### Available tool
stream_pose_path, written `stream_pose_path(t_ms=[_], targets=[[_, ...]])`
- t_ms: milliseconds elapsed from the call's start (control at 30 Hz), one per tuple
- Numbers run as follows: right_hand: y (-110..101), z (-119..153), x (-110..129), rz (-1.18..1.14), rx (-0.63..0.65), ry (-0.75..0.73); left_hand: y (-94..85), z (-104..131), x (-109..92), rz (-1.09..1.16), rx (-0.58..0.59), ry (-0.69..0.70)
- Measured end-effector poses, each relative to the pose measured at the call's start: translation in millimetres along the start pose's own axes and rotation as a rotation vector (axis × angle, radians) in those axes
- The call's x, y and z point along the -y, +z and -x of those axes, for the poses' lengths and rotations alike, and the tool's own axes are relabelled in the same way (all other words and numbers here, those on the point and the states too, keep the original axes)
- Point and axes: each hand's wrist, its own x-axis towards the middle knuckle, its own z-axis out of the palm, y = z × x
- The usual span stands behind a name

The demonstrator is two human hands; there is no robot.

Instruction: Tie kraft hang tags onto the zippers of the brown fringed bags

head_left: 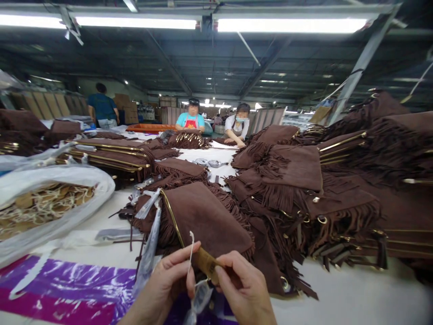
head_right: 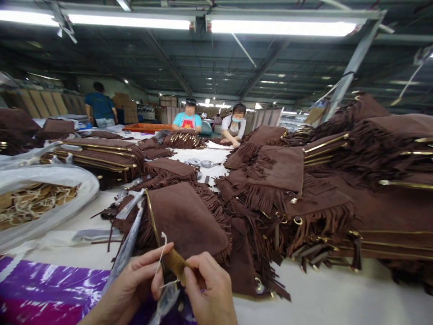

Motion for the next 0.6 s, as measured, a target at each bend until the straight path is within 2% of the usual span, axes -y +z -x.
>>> stream_pose_path(t_ms=[67,200,300,400,500,600], targets=[[-5.6,-0.6,0.9,0.088,0.082,-0.097,-2.7,0.1,-4.9,-0.267,0.021,0.086],[-9.3,-3.6,1.7,0.136,0.206,-0.170,-2.6,1.7,-20.3,-0.747,0.040,0.334],[-2.1,-4.5,-0.8,0.108,0.189,-0.126,3.9,1.3,-26.5,-1.006,0.074,0.474],[4.7,-3.9,-7.5,0.017,0.173,-0.017,10.0,-1.3,-26.6,-1.219,0.054,0.583],[0.8,-2.8,-18.8,-0.027,0.222,0.107,11.3,-1.3,-27.7,-1.278,0.102,0.580],[-10.9,-2.4,-33.1,0.152,0.287,0.114,8.9,5.2,-36.1,-1.120,0.217,0.376]])
